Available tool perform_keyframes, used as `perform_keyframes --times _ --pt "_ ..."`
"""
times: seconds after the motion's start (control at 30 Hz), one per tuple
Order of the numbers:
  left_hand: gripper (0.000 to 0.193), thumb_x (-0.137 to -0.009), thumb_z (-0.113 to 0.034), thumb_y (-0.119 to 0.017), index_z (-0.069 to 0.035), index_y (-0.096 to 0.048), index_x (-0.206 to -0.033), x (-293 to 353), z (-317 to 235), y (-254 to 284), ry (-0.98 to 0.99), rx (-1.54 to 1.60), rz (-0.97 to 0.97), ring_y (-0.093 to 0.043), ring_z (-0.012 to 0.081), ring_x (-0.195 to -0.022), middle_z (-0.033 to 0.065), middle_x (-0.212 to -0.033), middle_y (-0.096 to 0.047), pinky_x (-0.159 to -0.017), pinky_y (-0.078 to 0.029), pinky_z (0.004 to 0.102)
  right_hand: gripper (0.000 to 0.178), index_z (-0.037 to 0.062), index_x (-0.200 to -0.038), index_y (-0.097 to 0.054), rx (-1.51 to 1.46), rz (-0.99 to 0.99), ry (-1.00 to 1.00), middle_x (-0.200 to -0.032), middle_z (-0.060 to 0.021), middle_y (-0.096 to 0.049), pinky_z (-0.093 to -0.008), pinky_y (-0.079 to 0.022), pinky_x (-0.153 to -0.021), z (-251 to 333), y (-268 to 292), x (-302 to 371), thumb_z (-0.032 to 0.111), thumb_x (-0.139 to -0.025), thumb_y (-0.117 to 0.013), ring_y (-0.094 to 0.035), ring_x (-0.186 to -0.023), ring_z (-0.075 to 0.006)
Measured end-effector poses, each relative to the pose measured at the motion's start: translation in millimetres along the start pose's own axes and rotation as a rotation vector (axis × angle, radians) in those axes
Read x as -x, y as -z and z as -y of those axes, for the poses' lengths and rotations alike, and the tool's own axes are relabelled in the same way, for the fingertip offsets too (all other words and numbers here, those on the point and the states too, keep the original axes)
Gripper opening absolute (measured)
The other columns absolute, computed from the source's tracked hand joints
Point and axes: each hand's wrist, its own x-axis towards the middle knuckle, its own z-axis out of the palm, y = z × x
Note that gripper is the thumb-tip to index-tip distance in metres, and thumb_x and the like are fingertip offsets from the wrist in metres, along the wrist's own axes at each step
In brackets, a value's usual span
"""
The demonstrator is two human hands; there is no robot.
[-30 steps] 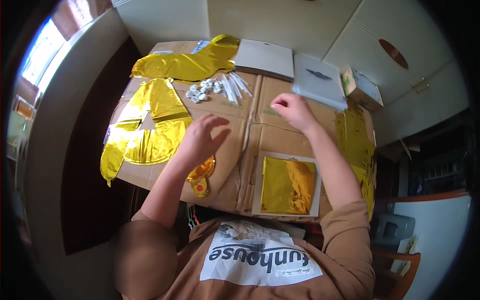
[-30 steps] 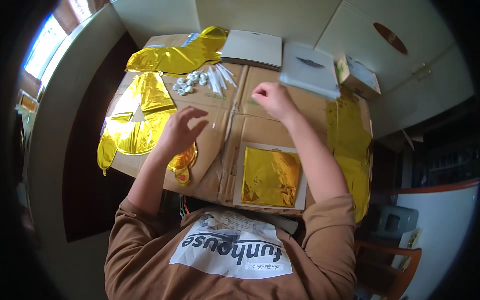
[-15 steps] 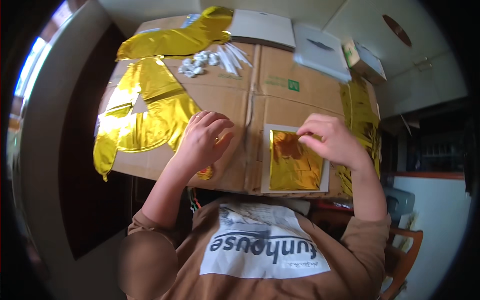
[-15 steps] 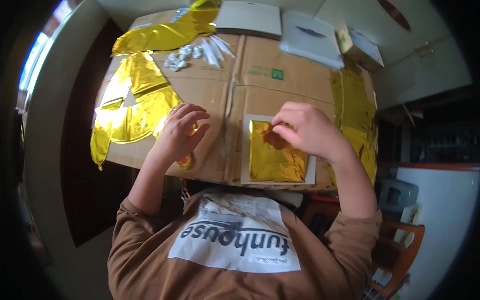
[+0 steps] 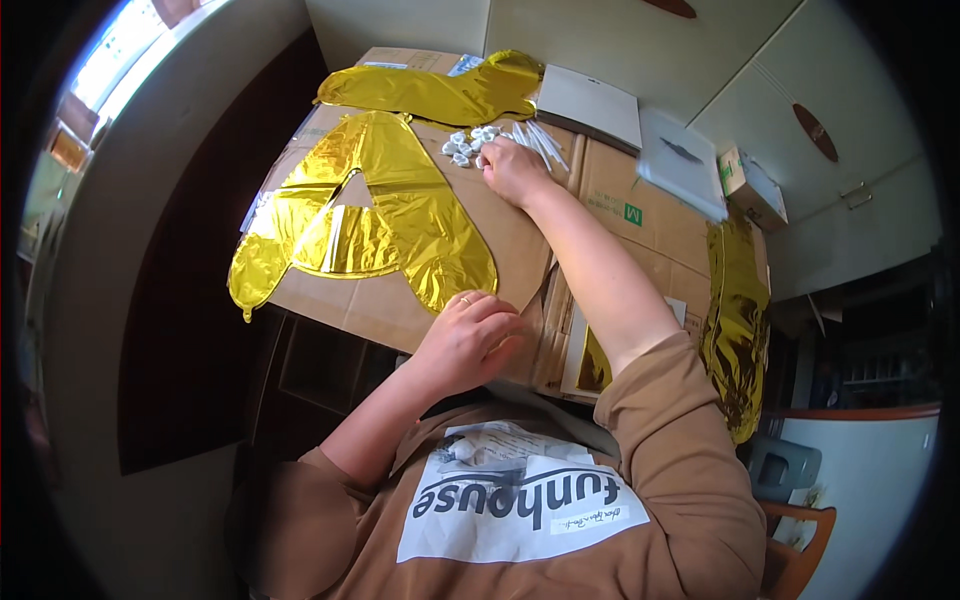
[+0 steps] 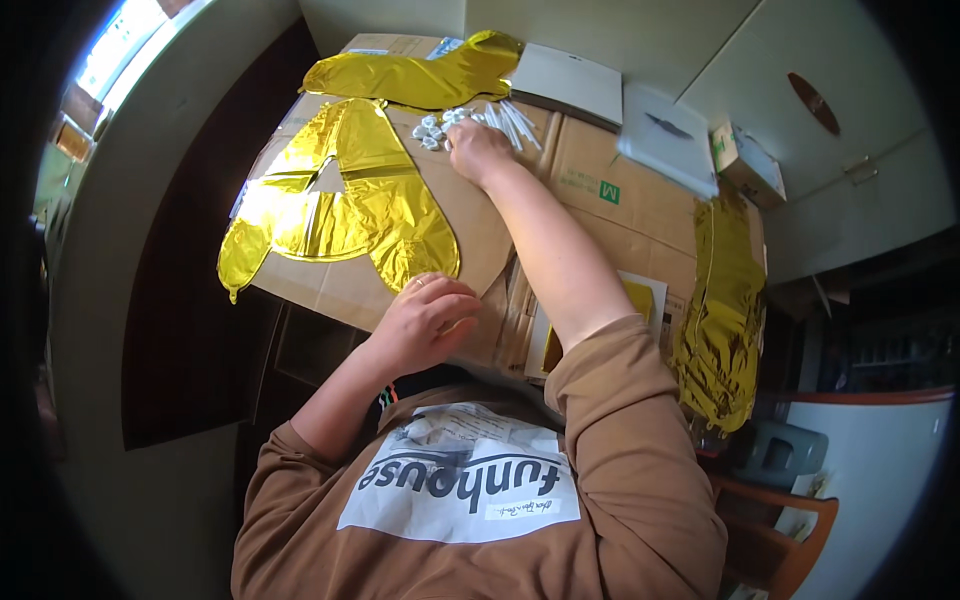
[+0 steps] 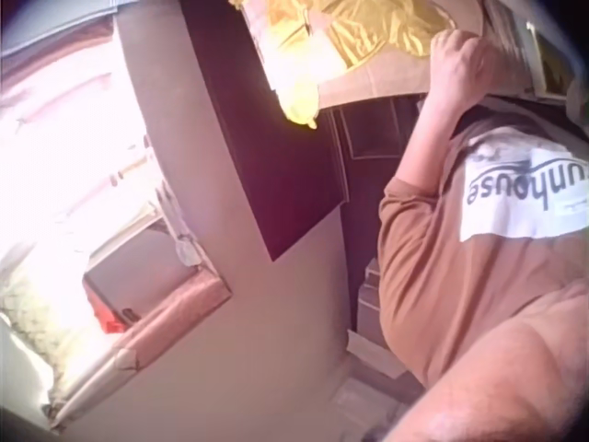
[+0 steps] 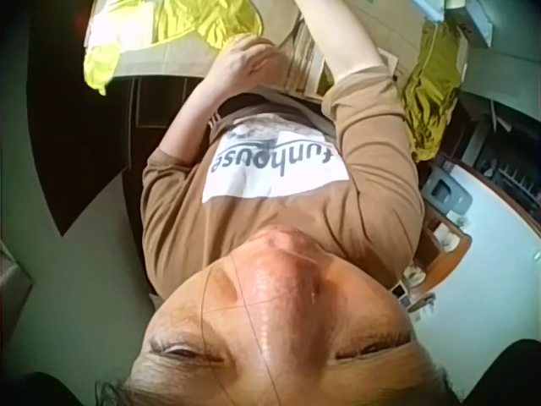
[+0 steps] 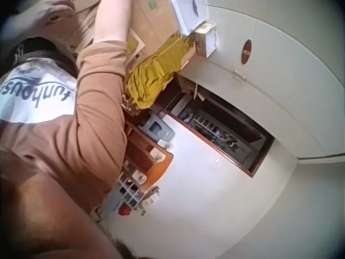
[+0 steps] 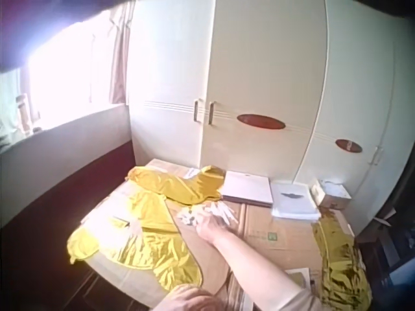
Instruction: Folding gold foil balloons and placing them into clear plastic packaging with cardboard backings.
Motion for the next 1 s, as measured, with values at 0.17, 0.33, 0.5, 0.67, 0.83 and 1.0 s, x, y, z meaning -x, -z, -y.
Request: perform_keyframes --times 0.17,0.33,0.5,0.67,0.83,1.0 --pt "0.023 -0.08 -0.007 -0.075 -0.008 -0.069 -0.102 -6.5 -1.8 5.8 -0.074 -0.036 -0.011 -0.064 0.0291 -0.1 0.0086 -0.106 -0.067 -0.092 -0.049 0.0425 0.012 0.0063 -0.092 -0.067 -0.14 0.056 -0.038 -0.088 -0.0091 -0.067 -0.0367 -0.054 -0.078 -10.8 40.4 60.4 0.015 -0.085 -0.068 -0.068 -0.084 -0.0248" --pt "0.025 -0.078 -0.008 -0.076 -0.007 -0.068 -0.102 -19.6 -21.2 -12.9 -0.202 -0.037 0.065 -0.063 0.0316 -0.103 0.0095 -0.108 -0.067 -0.093 -0.051 0.0441 0.011 0.0031 -0.092 -0.07 -0.703 0.114 -0.303 -0.082 -0.0039 -0.07 -0.0291 -0.053 -0.072 -24.2 129.0 207.9 0.011 -0.085 -0.07 -0.065 -0.076 -0.0117" --pt "0.028 -0.077 -0.013 -0.078 -0.006 -0.067 -0.101 -40.4 -48.9 -49.0 -0.43 -0.018 0.228 -0.062 0.0322 -0.107 0.0106 -0.109 -0.065 -0.098 -0.049 0.0455 0.003 0.0001 -0.091 -0.066 -1.027 0.167 -0.506 -0.085 -0.0035 -0.07 -0.0247 -0.056 -0.076 -24.1 201.6 342.3 -0.001 -0.09 -0.064 -0.067 -0.079 -0.009" --pt "0.034 -0.074 -0.02 -0.079 -0.005 -0.065 -0.101 -51.3 -64.0 -79.4 -0.561 -0.178 0.397 -0.06 0.0331 -0.11 0.0124 -0.109 -0.062 -0.1 -0.048 0.0462 0.005 0.0016 -0.089 -0.064 -1.026 0.062 -0.586 -0.084 -0.0024 -0.069 -0.0221 -0.053 -0.071 -20.9 196.8 404.0 -0.003 -0.089 -0.064 -0.065 -0.076 -0.006" --pt "0.033 -0.074 -0.021 -0.079 -0.005 -0.064 -0.098 -50.5 -54.4 -98.4 -0.521 -0.248 0.449 -0.06 0.0341 -0.109 0.0132 -0.107 -0.061 -0.099 -0.049 0.0463 0.007 0.0027 -0.098 -0.063 -0.918 -0.135 -0.438 -0.105 -0.0067 -0.073 -0.0223 -0.053 -0.076 -24.3 151.9 412.5 -0.001 -0.092 -0.061 -0.063 -0.081 -0.0052" --pt "0.033 -0.072 -0.02 -0.079 -0.005 -0.064 -0.097 -52.7 -60.0 -91.7 -0.521 -0.237 0.374 -0.062 0.0341 -0.107 0.0125 -0.107 -0.063 -0.098 -0.049 0.0456 0.003 0.0006 -0.09 -0.061 -0.566 -0.062 -0.486 -0.101 -0.0075 -0.075 -0.0217 -0.051 -0.067 -21.2 143.8 396.3 0.001 -0.087 -0.062 -0.056 -0.071 -0.0027"
